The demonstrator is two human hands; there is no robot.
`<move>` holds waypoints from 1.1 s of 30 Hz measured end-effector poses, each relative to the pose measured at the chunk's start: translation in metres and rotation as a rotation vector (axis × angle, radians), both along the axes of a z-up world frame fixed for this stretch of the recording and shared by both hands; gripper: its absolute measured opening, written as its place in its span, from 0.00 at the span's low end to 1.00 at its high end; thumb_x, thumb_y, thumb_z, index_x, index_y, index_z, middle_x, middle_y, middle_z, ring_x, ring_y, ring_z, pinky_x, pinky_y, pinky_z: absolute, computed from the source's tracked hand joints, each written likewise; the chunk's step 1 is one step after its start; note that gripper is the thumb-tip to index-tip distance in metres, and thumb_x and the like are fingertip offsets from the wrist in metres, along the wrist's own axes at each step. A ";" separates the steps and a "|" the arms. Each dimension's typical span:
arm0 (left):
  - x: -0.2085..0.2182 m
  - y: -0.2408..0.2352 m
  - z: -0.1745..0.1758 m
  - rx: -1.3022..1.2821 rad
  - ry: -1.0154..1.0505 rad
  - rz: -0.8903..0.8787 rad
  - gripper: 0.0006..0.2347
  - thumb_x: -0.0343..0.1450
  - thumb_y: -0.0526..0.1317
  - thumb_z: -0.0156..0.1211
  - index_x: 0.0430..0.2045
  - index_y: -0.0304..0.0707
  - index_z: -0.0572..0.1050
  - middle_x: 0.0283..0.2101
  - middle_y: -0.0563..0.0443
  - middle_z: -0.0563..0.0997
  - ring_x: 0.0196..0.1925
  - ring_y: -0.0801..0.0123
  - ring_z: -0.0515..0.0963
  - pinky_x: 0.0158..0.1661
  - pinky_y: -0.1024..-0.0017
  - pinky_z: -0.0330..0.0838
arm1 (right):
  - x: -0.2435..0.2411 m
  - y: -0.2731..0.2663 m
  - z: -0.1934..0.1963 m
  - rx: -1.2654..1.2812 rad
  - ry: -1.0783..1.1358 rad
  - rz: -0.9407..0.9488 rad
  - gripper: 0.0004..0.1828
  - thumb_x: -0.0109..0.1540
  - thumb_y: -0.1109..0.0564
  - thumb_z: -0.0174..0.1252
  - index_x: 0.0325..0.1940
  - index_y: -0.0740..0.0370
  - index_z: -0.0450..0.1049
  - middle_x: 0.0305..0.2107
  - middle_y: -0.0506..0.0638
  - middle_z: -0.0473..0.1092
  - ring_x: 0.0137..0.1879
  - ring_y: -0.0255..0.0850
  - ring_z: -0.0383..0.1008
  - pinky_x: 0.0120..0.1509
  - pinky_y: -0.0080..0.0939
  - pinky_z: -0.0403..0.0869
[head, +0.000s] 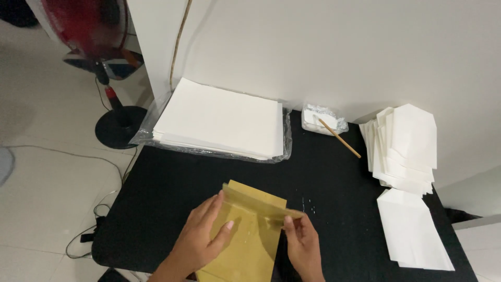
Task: Manually assembling paper bags by applying glue to the edges of paper templates and folding them into shape.
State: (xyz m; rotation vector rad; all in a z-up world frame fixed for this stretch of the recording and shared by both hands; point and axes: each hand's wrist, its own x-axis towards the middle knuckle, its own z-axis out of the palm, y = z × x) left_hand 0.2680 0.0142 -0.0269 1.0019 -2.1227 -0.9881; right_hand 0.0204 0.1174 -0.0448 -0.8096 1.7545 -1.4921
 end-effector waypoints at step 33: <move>-0.032 -0.084 -0.058 -0.196 -0.677 -0.299 0.25 0.76 0.57 0.49 0.62 0.40 0.61 0.78 0.41 0.49 0.78 0.46 0.49 0.68 0.40 0.45 | -0.037 -0.079 -0.015 0.522 1.098 0.711 0.57 0.62 0.25 0.56 0.79 0.64 0.45 0.76 0.62 0.42 0.82 0.57 0.40 0.78 0.59 0.51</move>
